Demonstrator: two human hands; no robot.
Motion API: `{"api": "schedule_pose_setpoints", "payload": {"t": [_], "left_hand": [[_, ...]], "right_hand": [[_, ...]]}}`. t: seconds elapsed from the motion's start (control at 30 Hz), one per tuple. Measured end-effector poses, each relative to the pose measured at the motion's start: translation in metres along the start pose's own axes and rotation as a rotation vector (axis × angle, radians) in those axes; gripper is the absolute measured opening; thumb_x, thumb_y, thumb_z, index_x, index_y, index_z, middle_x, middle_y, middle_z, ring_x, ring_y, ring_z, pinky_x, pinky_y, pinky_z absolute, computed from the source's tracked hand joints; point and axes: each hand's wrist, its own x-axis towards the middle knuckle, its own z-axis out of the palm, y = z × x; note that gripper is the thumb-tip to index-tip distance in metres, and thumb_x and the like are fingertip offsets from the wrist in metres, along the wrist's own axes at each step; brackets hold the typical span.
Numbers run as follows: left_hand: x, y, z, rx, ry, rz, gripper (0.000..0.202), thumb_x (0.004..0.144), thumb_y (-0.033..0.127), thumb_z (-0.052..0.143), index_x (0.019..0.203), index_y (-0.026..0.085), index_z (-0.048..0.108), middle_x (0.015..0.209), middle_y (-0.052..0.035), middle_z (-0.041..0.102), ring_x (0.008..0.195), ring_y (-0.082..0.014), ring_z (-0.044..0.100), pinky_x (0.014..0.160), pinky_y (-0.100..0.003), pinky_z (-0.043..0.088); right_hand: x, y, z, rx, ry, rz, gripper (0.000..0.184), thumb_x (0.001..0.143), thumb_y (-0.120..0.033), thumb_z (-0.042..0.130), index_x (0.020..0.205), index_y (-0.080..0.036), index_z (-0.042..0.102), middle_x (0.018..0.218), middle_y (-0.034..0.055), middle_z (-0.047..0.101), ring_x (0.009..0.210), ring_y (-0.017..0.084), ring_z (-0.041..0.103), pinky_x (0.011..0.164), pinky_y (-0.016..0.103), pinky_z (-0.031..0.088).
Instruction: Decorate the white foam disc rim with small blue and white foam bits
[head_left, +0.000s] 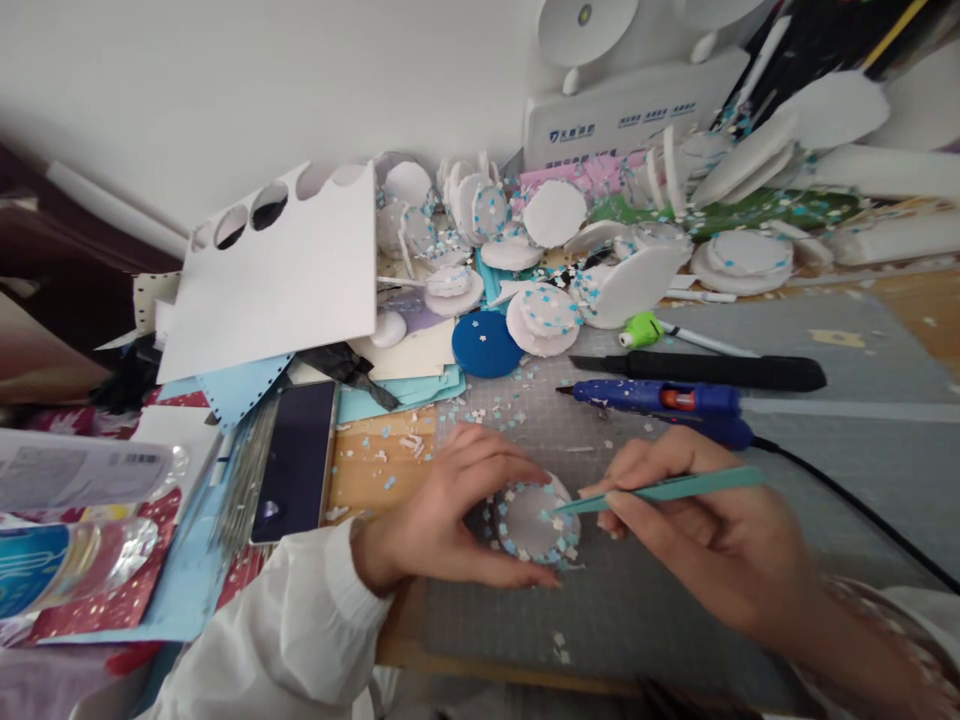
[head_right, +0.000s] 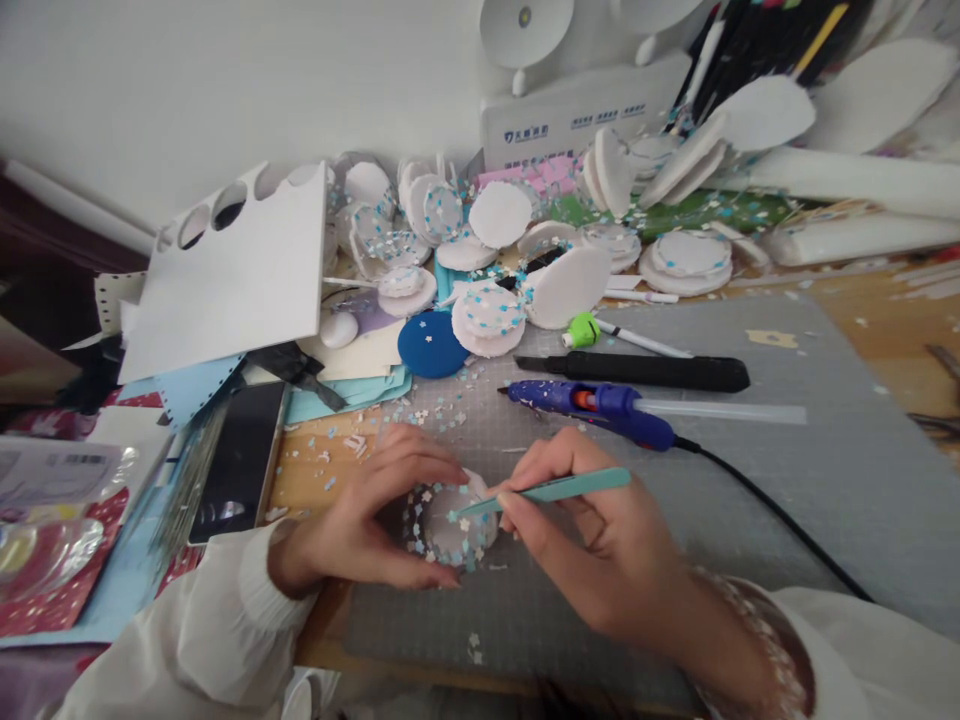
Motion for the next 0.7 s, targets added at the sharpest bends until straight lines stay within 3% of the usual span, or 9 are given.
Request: {"api": "schedule_pose_setpoints", "payload": {"t": [0.17, 0.7], "left_hand": [[0.0006, 0.0006, -0.0002, 0.01, -0.008, -0.01, 0.054, 0.064, 0.046, 0.08, 0.108, 0.019, 0.062, 0.095, -0.0087, 0.072, 0.087, -0.0241, 0.064, 0.081, -0.035, 0.041], [0.0004, -0.0021, 0.0004, 0.042, 0.02, 0.048, 0.06, 0.064, 0.042, 0.082, 0.114, 0.017, 0.061, 0.102, -0.0127, 0.071, 0.093, -0.0259, 0.065, 0.083, -0.038, 0.046]], "right_hand": [[0.0019, 0.0, 0.0001, -0.055, 0.0, -0.057, 0.015, 0.085, -0.01, 0.058, 0.088, -0.025, 0.055, 0.075, 0.0, 0.064, 0.066, 0.015, 0.065, 0.056, 0.026, 0.055], [0.0018, 0.0001, -0.0003, -0.089, -0.007, -0.053, 0.013, 0.086, -0.013, 0.058, 0.087, -0.025, 0.055, 0.075, -0.0005, 0.061, 0.068, 0.014, 0.063, 0.057, 0.026, 0.055]]}}
